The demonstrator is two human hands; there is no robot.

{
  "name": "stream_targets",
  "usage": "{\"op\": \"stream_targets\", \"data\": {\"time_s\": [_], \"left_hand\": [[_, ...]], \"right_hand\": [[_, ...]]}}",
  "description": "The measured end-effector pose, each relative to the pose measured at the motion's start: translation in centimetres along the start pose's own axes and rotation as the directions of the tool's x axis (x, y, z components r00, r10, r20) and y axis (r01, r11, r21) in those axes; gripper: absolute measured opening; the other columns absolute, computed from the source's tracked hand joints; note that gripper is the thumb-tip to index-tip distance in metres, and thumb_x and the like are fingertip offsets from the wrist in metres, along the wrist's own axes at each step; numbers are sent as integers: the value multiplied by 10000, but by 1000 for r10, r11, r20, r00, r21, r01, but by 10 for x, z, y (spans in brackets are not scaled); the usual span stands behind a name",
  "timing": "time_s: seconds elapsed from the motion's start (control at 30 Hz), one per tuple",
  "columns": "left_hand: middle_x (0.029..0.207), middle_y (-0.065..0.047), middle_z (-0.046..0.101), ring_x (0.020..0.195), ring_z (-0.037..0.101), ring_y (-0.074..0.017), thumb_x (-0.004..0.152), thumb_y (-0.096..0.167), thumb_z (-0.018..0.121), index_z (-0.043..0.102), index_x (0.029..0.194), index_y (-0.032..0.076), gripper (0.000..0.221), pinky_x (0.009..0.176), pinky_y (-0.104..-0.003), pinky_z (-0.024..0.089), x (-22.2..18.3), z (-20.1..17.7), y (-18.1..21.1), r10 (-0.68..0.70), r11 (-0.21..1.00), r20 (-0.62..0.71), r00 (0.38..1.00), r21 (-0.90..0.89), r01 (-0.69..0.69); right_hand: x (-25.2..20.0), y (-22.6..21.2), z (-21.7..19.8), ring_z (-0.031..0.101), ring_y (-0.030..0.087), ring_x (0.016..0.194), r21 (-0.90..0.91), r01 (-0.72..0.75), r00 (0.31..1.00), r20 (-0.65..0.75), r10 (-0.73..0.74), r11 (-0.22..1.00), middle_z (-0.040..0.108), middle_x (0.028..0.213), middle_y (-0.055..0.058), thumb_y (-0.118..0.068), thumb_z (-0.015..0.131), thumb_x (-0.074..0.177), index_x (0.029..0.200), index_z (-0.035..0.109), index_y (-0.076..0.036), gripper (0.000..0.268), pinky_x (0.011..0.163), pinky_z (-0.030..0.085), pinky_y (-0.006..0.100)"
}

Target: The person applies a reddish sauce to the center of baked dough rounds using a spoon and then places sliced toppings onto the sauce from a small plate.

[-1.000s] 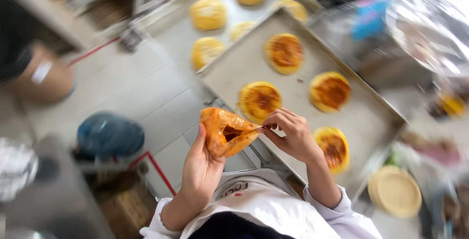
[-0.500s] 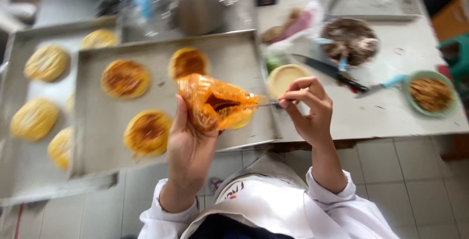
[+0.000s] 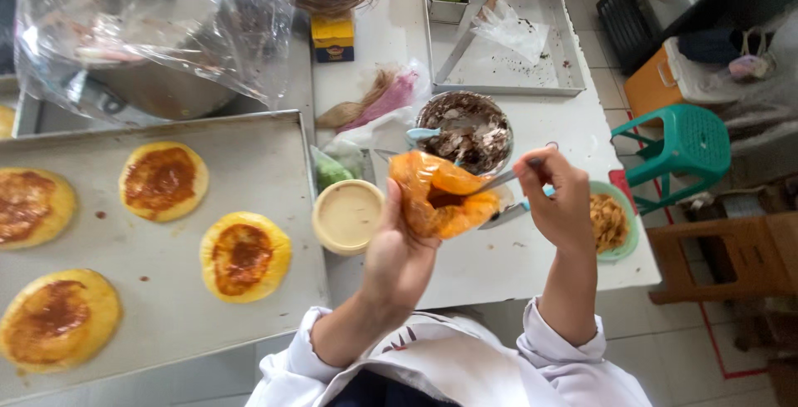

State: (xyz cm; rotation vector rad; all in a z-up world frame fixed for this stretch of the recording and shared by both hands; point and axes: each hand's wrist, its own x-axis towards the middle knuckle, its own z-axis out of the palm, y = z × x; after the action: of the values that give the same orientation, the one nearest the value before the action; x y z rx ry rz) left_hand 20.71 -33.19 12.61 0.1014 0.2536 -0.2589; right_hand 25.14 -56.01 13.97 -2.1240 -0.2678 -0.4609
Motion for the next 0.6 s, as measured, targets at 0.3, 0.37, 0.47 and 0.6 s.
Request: {"op": "stream_targets", "data": {"time_s": [0.3, 0.37, 0.47, 0.6], "left_hand": [[1382, -78, 608, 1287, 554, -241, 1072, 454, 346, 530, 1386, 95, 511, 1164, -476, 384, 79, -105, -95, 36, 999, -232, 972, -27, -43], [1377, -61, 617, 1278, 571, -201, 1090, 436, 400, 548, 1384, 67, 494, 1179, -399, 401, 86, -120, -104, 120, 977, -289, 950, -136, -165], [1371, -67, 600, 1265, 570, -192, 1103, 413, 444, 537, 1378, 42, 471, 1181, -384, 403, 84, -137, -103, 230, 908, -218, 948, -303, -290], [1385, -56, 598, 1272, 570, -194, 1067, 401, 445, 535, 1374, 62, 466, 1178, -409, 406, 62, -161, -86, 325, 849, -331, 886, -310, -428]], "right_hand": [[16, 85, 18, 492, 58, 560, -60, -65, 851, 518, 87, 996, 608, 630, 8, -119, 727, 923, 974, 721, -31, 102, 502, 427, 255], [18, 90, 26, 521, 37, 581, 6, -25, 832, 555, 18, 1000, 627, 657, -11, -108, 729, 904, 980, 717, -28, 111, 513, 451, 238], [12, 94, 37, 445, 61, 556, -27, -114, 801, 589, 108, 993, 562, 627, 42, -121, 750, 914, 961, 727, -25, 109, 483, 400, 267], [6, 91, 59, 479, 61, 551, 48, -82, 813, 582, 39, 995, 585, 622, 50, -134, 770, 903, 956, 739, -41, 111, 488, 399, 276]]}}
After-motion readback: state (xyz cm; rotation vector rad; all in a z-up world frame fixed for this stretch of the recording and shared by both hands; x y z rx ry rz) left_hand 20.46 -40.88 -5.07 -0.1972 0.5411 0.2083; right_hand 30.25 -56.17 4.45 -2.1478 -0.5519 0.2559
